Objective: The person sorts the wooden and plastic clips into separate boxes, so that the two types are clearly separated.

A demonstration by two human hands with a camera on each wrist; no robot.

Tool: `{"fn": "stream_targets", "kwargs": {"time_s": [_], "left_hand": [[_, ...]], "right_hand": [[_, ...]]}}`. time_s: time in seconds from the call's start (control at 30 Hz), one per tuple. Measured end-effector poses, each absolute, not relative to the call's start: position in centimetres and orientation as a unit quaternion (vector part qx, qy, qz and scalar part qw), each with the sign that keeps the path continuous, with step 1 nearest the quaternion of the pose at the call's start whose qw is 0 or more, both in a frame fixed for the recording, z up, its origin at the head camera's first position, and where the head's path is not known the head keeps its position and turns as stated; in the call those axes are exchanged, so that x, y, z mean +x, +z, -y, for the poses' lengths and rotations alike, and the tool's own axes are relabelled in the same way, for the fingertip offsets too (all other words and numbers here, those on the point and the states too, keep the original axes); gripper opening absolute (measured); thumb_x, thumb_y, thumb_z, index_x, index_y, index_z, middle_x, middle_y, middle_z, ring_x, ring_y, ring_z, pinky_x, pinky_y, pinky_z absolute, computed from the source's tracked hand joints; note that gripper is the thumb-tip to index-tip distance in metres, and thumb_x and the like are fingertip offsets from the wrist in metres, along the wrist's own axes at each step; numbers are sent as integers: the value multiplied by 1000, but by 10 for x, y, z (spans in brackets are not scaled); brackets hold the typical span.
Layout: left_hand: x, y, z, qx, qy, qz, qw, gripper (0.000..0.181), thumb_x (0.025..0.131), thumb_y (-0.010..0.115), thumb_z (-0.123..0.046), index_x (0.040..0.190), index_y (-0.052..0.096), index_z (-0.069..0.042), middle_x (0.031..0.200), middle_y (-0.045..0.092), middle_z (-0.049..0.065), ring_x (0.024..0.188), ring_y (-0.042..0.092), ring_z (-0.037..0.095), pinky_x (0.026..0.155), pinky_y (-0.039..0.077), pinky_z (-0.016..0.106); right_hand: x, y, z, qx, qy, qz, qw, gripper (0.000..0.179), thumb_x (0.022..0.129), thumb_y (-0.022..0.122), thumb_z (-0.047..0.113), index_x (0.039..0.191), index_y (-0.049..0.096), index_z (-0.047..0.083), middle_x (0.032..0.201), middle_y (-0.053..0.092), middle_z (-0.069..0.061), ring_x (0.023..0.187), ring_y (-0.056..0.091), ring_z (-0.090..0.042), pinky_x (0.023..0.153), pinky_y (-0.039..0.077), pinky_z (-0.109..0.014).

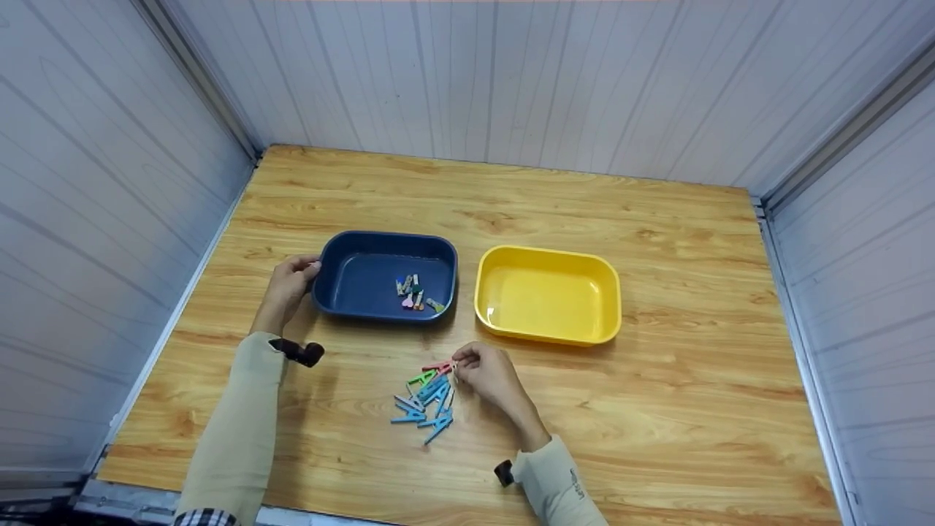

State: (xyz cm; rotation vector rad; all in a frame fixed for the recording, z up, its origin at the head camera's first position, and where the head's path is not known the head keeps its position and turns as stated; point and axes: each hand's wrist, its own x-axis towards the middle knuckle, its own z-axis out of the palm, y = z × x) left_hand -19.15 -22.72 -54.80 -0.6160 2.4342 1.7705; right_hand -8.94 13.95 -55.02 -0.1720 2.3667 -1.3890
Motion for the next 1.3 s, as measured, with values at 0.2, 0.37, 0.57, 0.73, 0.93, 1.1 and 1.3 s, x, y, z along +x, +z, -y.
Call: {"fn": "stream_targets", "kwargs": {"time_s": [0.2, 0.37, 0.57, 0.73, 0.93, 1.1, 1.3], "left_hand": [[-192, -546, 226, -221, 617, -754, 44, 30, 98, 49, -9, 124, 56, 4, 104, 56, 7, 99, 51, 18, 87, 40, 24], [-192, -545, 225, -228, 635, -736, 47, 29, 98, 49, -8, 123, 55, 4, 107, 55, 8, 102, 50, 19, 92, 40, 27], [-190, -544, 226, -215, 627, -748, 27, 25, 97, 51, -9, 116, 59, 4, 101, 58, 9, 96, 53, 19, 89, 43, 29], [-191, -546, 225, -231, 647, -725, 36, 27, 97, 50, -7, 119, 57, 5, 102, 55, 8, 97, 51, 18, 88, 42, 27], [-193, -547, 225, -243, 655, -714, 49, 28, 98, 48, -8, 123, 55, 4, 100, 52, 5, 94, 49, 16, 83, 40, 24], [-191, -546, 226, -240, 645, -724, 53, 29, 98, 49, -10, 123, 56, 3, 104, 53, 6, 98, 49, 18, 86, 40, 25], [-191, -548, 228, -218, 602, -767, 46, 32, 98, 49, -11, 125, 57, 3, 109, 56, 11, 103, 51, 20, 90, 40, 27]], "right_hand": [[-93, -543, -134, -54, -515, -837, 175, 15, 82, 69, 1, 97, 69, 1, 90, 71, -12, 79, 65, -15, 67, 54, -23], [-95, -540, -129, -51, -533, -828, 165, 18, 80, 71, 1, 99, 69, 1, 91, 70, -12, 81, 64, -16, 69, 53, -22], [-99, -535, -125, -46, -545, -824, 147, 22, 80, 72, 2, 102, 69, -1, 93, 69, -14, 82, 63, -18, 70, 51, -19], [-100, -519, -116, -38, -560, -816, 138, 22, 81, 70, -1, 102, 67, -6, 95, 68, -18, 83, 62, -20, 69, 49, -18], [-101, -490, -104, -34, -582, -800, 144, 21, 82, 68, -4, 103, 66, -10, 95, 67, -23, 83, 63, -24, 71, 50, -18], [-112, -501, -99, -33, -600, -790, 125, 21, 82, 68, -4, 103, 66, -10, 95, 66, -23, 84, 62, -22, 72, 50, -18], [-132, -520, -92, -26, -609, -787, 100, 21, 81, 70, 0, 101, 68, -6, 92, 67, -16, 82, 60, -16, 71, 49, -18]]}}
